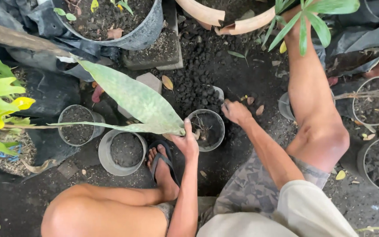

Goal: Loosening and aerating soil in a plant pot using hands and a small trowel

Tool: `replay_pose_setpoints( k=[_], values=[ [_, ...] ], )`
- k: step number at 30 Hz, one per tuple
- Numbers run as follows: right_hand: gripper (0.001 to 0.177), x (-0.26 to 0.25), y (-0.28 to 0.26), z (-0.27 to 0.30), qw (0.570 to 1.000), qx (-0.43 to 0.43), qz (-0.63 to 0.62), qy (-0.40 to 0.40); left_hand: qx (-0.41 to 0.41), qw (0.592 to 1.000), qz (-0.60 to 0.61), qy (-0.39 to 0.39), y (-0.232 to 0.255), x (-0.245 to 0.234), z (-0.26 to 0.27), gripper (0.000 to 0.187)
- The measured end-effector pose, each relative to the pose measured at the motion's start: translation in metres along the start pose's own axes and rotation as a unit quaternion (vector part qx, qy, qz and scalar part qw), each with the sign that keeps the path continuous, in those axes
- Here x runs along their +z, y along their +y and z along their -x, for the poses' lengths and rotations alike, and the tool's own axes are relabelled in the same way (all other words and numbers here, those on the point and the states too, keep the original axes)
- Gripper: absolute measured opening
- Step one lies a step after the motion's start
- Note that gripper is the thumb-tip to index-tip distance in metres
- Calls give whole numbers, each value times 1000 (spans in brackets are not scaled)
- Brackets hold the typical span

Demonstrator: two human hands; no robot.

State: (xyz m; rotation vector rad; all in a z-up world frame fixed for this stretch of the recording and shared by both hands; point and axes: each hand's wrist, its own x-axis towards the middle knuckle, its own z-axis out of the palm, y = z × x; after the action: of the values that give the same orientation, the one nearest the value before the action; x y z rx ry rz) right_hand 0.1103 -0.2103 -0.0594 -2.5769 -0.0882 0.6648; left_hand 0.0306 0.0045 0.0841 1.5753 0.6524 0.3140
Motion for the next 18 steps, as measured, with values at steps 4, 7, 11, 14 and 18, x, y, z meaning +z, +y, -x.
replay_pose_setpoints(
  k=[4, 7, 11, 14, 18],
  values=[
    [46, -17, -11, 18, 996, 16, -79, -25, 17, 1000, -3, -13, -38, -2, 0, 74],
    [46, -23, -30, 47, 981, 70, -176, -31, 47, 999, 1, -8, -58, -3, 2, 67],
    [46, 15, -11, 46, 960, 103, -261, 20, 37, 998, 45, -17, -24, -4, 9, 65],
    [46, -11, -31, 72, 955, 114, -267, 56, 16, 998, 60, -18, -15, -4, 7, 50],
    [45, -46, -62, 110, 962, 84, -237, 108, 39, 998, 55, 10, 6, -7, 10, 32]
  ],
)
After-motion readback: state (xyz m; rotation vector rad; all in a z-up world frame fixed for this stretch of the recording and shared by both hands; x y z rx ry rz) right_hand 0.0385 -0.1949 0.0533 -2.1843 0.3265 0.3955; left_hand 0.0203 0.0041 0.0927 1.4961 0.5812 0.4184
